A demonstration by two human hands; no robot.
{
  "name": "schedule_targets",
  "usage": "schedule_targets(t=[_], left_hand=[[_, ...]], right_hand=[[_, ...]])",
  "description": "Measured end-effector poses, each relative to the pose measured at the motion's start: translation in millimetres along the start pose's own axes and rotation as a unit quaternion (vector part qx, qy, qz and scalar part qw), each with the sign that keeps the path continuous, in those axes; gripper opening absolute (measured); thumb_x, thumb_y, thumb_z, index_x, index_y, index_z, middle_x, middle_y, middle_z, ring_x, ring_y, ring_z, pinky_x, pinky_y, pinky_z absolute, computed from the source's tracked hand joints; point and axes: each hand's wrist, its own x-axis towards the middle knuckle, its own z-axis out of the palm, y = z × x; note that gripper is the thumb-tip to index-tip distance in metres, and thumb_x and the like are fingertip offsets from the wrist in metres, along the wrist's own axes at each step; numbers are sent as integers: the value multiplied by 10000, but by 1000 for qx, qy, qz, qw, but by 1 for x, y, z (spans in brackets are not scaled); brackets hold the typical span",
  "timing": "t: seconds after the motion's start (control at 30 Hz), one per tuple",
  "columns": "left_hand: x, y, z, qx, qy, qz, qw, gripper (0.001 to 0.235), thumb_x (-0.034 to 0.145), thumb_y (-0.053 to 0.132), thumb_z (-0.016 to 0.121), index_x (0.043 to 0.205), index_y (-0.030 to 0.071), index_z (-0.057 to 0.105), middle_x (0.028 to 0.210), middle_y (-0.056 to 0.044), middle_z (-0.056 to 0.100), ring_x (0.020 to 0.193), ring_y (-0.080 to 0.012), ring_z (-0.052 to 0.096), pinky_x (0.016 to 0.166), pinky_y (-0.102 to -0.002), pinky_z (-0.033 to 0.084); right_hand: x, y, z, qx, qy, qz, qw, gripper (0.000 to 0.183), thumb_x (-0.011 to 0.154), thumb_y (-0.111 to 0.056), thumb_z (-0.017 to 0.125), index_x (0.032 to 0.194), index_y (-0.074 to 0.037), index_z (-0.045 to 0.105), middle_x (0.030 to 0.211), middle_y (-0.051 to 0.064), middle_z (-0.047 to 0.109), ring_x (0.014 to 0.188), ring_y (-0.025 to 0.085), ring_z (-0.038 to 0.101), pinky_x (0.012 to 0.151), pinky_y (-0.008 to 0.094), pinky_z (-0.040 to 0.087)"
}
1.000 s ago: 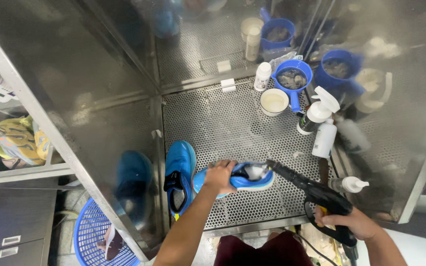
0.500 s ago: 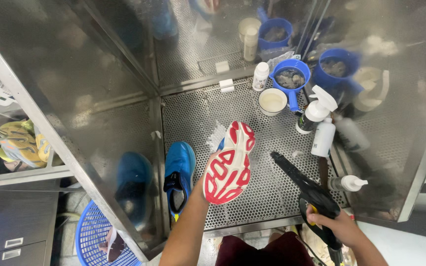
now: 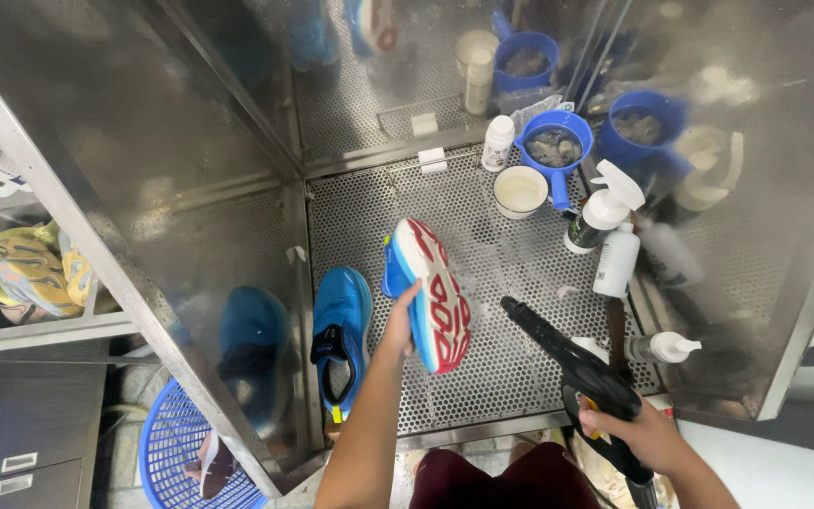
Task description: The person uses a handheld steam cleaner to clean a pair of blue sneakers inside a metal enclosure. They systematically direct the steam at the soles, sides, and uppers of the shoes, rotating them to access different areas. After cleaning, the person places the shoes into a blue plastic basket.
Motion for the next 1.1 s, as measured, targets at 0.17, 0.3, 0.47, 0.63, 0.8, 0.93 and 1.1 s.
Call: schedule_targets(t=[0.17,0.3,0.47,0.63,0.8,0.93,1.1], left_hand=[[-3,-3,-18,-227,-79,-59,969,669,919,491,582,1417,45,557,1335,-204,657,1170,-370,655,1030,-537,517],[-3,-12,-28,-266,-72,-70,959,649,886,418,601,1398,20,576,1330,-218,671,1177,-388,662,1031,-548,517],[1,-23,-31,-269,-99,-20,958,610,815,308,600,1357,29,604,1298,-199,676,1162,-378,664,1040,-540,524],[17,-31,-29,-322,-93,17,942,642,843,367,589,1369,-1,576,1294,-224,668,1156,-393,663,1025,-532,539],[15,-19,-17,-322,-77,19,944,710,878,523,561,1397,38,566,1310,-218,663,1151,-390,667,1005,-535,540],[-1,-6,-5,-308,-88,19,947,722,933,589,540,1428,64,550,1331,-201,654,1167,-369,662,1013,-528,533],[-3,1,1,-125,8,41,991,721,905,542,641,1433,61,545,1342,-170,688,1172,-317,698,1022,-453,543]], right_hand=[[-3,12,4,20,6,2,1000,287,799,-205,793,999,-38,673,754,69,692,754,177,654,737,355,517],[1,20,2,-1,25,2,1000,277,797,-203,798,990,-42,683,766,70,709,762,172,655,735,345,504],[4,27,2,4,28,-11,1000,271,790,-208,807,974,-47,691,778,59,713,770,159,639,738,338,500],[8,28,3,8,26,8,1000,261,794,-212,805,956,-41,692,766,66,709,751,168,630,717,345,489],[11,29,1,-6,19,-2,1000,238,802,-209,789,942,-42,692,763,63,718,748,156,642,718,338,507],[11,29,1,0,22,4,1000,238,793,-192,792,950,-43,694,762,68,715,732,160,618,699,341,485],[16,33,-2,-18,25,0,1000,246,801,-219,781,939,-38,688,763,83,735,750,178,668,728,349,520]])
